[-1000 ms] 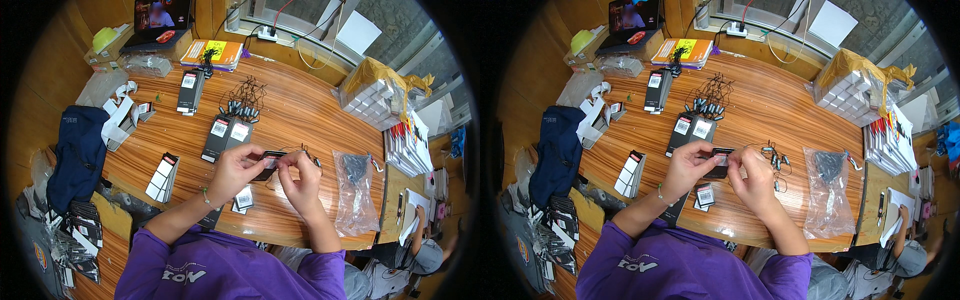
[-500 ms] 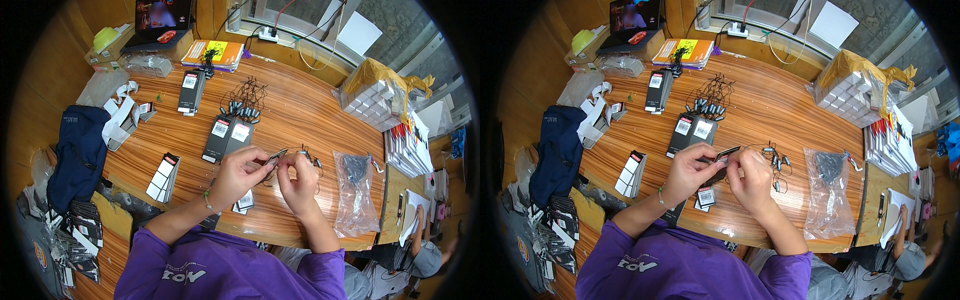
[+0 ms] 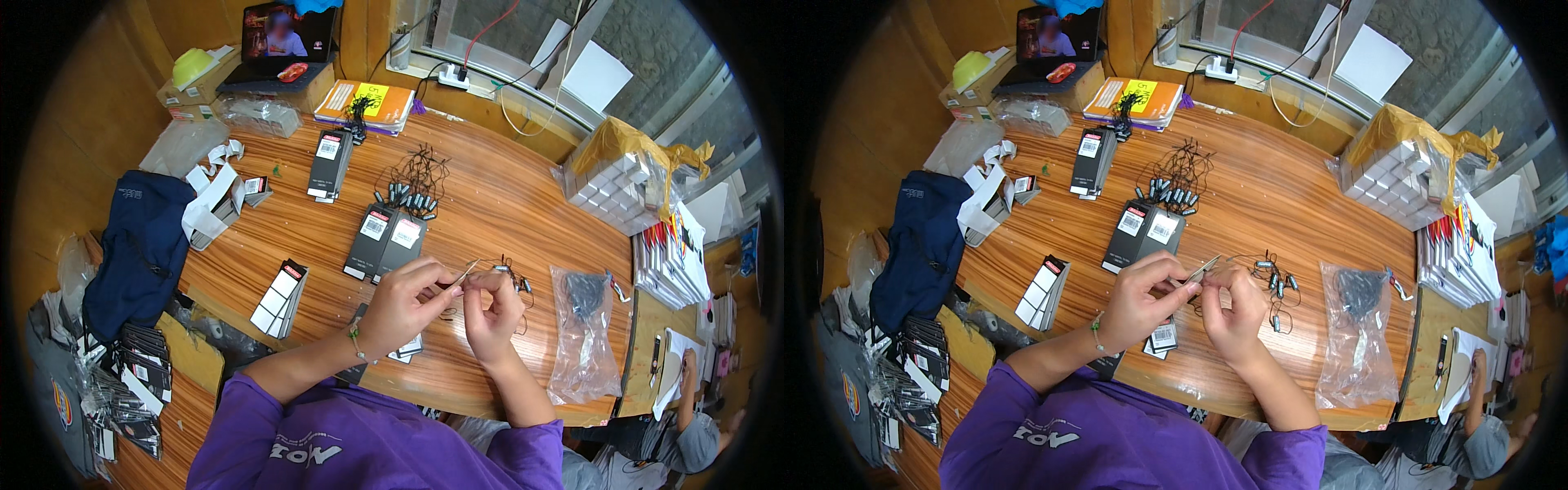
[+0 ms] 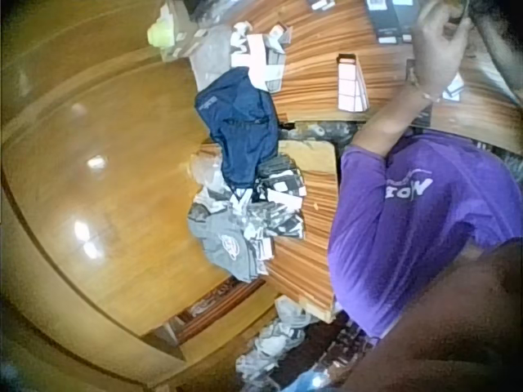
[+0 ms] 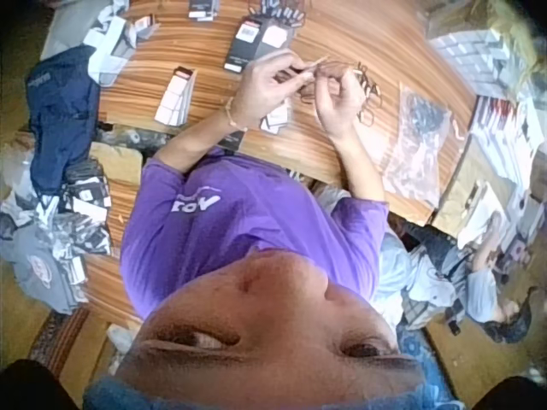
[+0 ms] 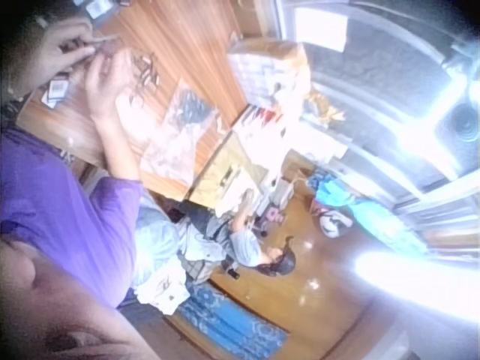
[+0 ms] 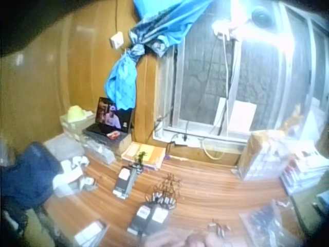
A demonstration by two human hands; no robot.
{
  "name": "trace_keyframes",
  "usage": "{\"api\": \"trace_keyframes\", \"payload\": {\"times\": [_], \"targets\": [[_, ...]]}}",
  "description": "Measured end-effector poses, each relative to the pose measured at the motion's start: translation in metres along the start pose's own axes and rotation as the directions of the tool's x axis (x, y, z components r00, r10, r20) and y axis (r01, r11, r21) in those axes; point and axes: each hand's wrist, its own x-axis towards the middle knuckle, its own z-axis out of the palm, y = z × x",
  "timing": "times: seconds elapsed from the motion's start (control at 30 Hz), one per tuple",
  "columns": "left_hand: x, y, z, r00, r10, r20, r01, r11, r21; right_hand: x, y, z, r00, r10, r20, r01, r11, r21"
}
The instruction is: The person repeatedly picks up small black boxes and thin black cables from a wooden table, inserts the cable into the box, and places the assembled unit on a growing stack. The person handles the items one at a time and continues the process throughout the clip.
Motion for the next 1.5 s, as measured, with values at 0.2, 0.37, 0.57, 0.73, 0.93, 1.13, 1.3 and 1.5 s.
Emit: {"api": "trace_keyframes", "payload": {"times": [0.2,0.37,0.57,0.73,0.93,1.13,1.3,1.5], "targets": [[-0.001,-0.003,0.003,1.000,-0.015,-0.021,0.015,1.000,0.008,0.002,0.003,0.001,0.995,-0.101,0.022,0.102,0.992,-0.074],[-0.001,0.001,0.004,0.999,0.008,-0.045,-0.007,0.999,0.037,-0.007,0.003,0.005,0.971,0.237,-0.032,-0.217,0.928,0.302],[0.006,0.002,-0.004,0.975,0.220,0.025,-0.216,0.920,0.326,0.008,-0.001,-0.005,0.906,0.402,0.134,-0.419,0.804,0.422],[0.008,-0.003,-0.006,0.998,-0.040,0.046,0.034,0.991,0.128,0.017,0.000,-0.016,0.951,0.064,0.302,-0.002,0.980,-0.201],[0.008,-0.003,-0.007,0.988,-0.137,0.071,0.139,0.990,-0.029,0.023,-0.004,-0.025,0.926,0.172,0.337,-0.182,0.983,-0.002],[0.006,0.001,-0.010,0.980,-0.167,0.105,0.171,0.985,-0.037,0.027,-0.004,-0.030,0.853,0.317,0.415,-0.347,0.938,-0.005],[0.006,0.005,-0.012,0.982,-0.150,0.118,0.153,0.988,-0.013,0.024,0.003,-0.031,0.810,0.339,0.479,-0.461,0.873,0.161],[0.004,-0.003,-0.011,0.979,-0.163,0.125,0.166,0.986,-0.017,0.024,0.003,-0.028,0.788,0.370,0.493,-0.505,0.846,0.172]]}}
